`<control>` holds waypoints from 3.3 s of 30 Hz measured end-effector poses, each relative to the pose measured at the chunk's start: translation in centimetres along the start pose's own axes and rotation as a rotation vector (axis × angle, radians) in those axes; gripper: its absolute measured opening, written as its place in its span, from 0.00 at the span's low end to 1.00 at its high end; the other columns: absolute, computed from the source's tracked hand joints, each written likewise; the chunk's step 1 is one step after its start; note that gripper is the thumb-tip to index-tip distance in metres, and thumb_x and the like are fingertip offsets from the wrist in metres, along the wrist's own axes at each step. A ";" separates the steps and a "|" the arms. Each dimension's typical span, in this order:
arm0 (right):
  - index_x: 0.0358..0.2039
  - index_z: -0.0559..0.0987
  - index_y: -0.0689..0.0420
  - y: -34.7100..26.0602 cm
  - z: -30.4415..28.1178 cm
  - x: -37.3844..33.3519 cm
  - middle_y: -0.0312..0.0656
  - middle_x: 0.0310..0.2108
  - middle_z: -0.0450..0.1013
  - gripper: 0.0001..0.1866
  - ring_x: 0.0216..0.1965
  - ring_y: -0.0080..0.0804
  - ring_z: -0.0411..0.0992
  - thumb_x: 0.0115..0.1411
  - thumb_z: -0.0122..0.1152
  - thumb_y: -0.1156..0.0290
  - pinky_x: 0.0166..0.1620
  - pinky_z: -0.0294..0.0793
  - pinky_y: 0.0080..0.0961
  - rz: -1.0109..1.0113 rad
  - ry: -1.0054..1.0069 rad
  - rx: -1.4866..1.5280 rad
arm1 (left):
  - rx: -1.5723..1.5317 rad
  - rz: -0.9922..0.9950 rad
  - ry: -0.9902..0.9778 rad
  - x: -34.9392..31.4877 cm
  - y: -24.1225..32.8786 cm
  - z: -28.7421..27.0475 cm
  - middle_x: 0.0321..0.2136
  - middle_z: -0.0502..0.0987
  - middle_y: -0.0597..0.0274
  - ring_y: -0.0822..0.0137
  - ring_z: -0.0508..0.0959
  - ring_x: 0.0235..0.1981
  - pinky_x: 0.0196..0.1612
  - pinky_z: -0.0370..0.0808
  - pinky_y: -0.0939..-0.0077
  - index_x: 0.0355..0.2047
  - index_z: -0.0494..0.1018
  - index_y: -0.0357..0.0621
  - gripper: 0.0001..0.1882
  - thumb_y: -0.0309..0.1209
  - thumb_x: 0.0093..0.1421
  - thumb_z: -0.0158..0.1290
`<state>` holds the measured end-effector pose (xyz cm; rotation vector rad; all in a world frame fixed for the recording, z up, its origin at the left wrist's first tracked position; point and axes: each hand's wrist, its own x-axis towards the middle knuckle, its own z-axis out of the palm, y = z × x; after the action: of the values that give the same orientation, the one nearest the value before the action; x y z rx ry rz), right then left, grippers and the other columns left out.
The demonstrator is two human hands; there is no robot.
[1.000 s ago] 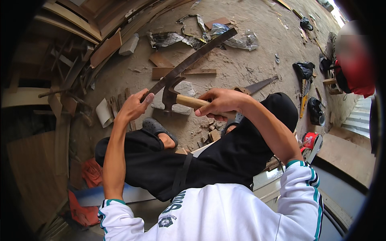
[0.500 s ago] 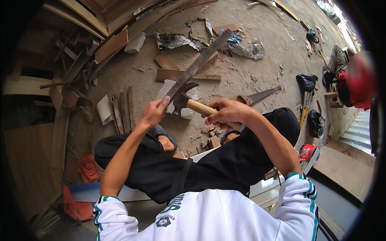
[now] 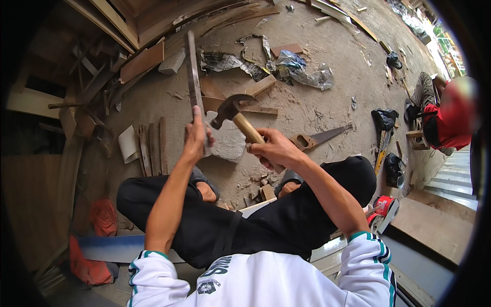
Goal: The person sits on the floor and uses a hammer to repeatedly strike a long metal bar placed on a concrete block. They adjust the bar's position several times and continue hammering along its length.
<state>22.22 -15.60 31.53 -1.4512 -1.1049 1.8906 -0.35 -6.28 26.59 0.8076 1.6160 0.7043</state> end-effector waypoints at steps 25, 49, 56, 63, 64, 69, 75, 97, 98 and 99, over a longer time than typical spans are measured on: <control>0.40 0.72 0.60 3.3 -4.1 -5.1 0.57 0.28 0.76 0.15 0.33 0.58 0.76 0.53 0.62 0.72 0.38 0.73 0.49 -0.211 0.334 -0.781 | 0.158 0.290 -0.424 -2.7 3.4 5.6 0.34 0.81 0.62 0.72 0.79 0.34 0.29 0.76 0.73 0.32 0.77 0.44 0.14 0.39 0.55 0.67; 0.37 0.77 0.65 5.2 -19.7 -19.2 0.60 0.29 0.76 0.16 0.35 0.59 0.77 0.54 0.66 0.66 0.41 0.74 0.47 0.376 0.933 -0.631 | 0.257 0.200 -0.314 4.6 -6.0 34.0 0.20 0.78 0.59 0.71 0.75 0.16 0.20 0.72 0.74 0.28 0.74 0.37 0.10 0.30 0.55 0.63; 0.39 0.78 0.65 5.4 -22.7 -19.7 0.60 0.28 0.76 0.19 0.33 0.57 0.77 0.54 0.68 0.64 0.38 0.74 0.44 0.308 1.079 -0.437 | 0.420 0.189 -0.394 7.0 -9.4 43.4 0.19 0.79 0.56 0.69 0.80 0.19 0.23 0.77 0.75 0.30 0.76 0.34 0.13 0.34 0.57 0.62; 0.38 0.78 0.64 4.6 -22.6 -18.5 0.52 0.24 0.74 0.17 0.27 0.47 0.75 0.55 0.67 0.63 0.32 0.72 0.39 0.362 0.930 -0.414 | 0.343 0.154 -0.655 6.7 -8.6 37.7 0.24 0.78 0.60 0.70 0.76 0.17 0.21 0.74 0.74 0.34 0.72 0.37 0.21 0.46 0.63 0.58; 0.38 0.78 0.63 4.7 -22.6 -18.1 0.46 0.20 0.72 0.16 0.21 0.37 0.72 0.57 0.67 0.64 0.25 0.70 0.34 0.356 0.913 -0.462 | 0.311 0.138 -0.694 6.4 -7.9 36.2 0.22 0.76 0.61 0.71 0.75 0.16 0.20 0.73 0.73 0.31 0.71 0.38 0.20 0.46 0.64 0.58; 0.36 0.77 0.62 2.7 -20.8 -15.1 0.39 0.16 0.69 0.14 0.15 0.27 0.70 0.59 0.66 0.64 0.18 0.68 0.28 0.277 0.710 -0.554 | 0.325 0.197 -0.785 4.9 -2.5 25.7 0.16 0.68 0.67 0.74 0.70 0.13 0.17 0.67 0.74 0.25 0.66 0.44 0.19 0.43 0.65 0.58; 0.36 0.80 0.64 -2.1 -16.1 -11.6 0.37 0.17 0.74 0.16 0.15 0.25 0.72 0.57 0.66 0.62 0.20 0.70 0.28 0.190 0.287 -0.509 | 0.516 0.343 -0.820 1.9 4.4 14.4 0.16 0.67 0.70 0.78 0.68 0.13 0.16 0.65 0.79 0.31 0.68 0.44 0.11 0.34 0.63 0.59; 0.39 0.78 0.62 -5.3 -5.4 -5.8 0.33 0.18 0.71 0.18 0.16 0.21 0.71 0.61 0.65 0.58 0.20 0.69 0.22 0.079 -0.258 -0.448 | 0.787 0.648 -0.711 -3.1 5.7 -6.4 0.21 0.69 0.68 0.73 0.71 0.21 0.26 0.71 0.74 0.34 0.71 0.40 0.09 0.29 0.57 0.58; 0.38 0.79 0.62 -5.1 -5.2 -5.5 0.34 0.19 0.71 0.18 0.17 0.21 0.71 0.61 0.64 0.58 0.21 0.70 0.23 0.087 -0.239 -0.424 | 0.732 0.527 -0.729 -3.2 5.6 -6.5 0.20 0.69 0.68 0.73 0.72 0.20 0.25 0.71 0.75 0.34 0.70 0.40 0.10 0.31 0.59 0.58; 0.38 0.79 0.62 -4.9 -4.8 -5.1 0.34 0.19 0.71 0.17 0.16 0.21 0.71 0.60 0.65 0.58 0.20 0.70 0.23 0.077 -0.229 -0.344 | 0.674 0.404 -0.746 -3.4 5.4 -6.7 0.20 0.69 0.67 0.73 0.72 0.19 0.23 0.71 0.75 0.34 0.70 0.40 0.11 0.34 0.61 0.58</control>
<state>27.93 -15.60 37.91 -1.4984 -1.5667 2.0329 -5.77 -6.01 34.02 1.6830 0.9847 0.0547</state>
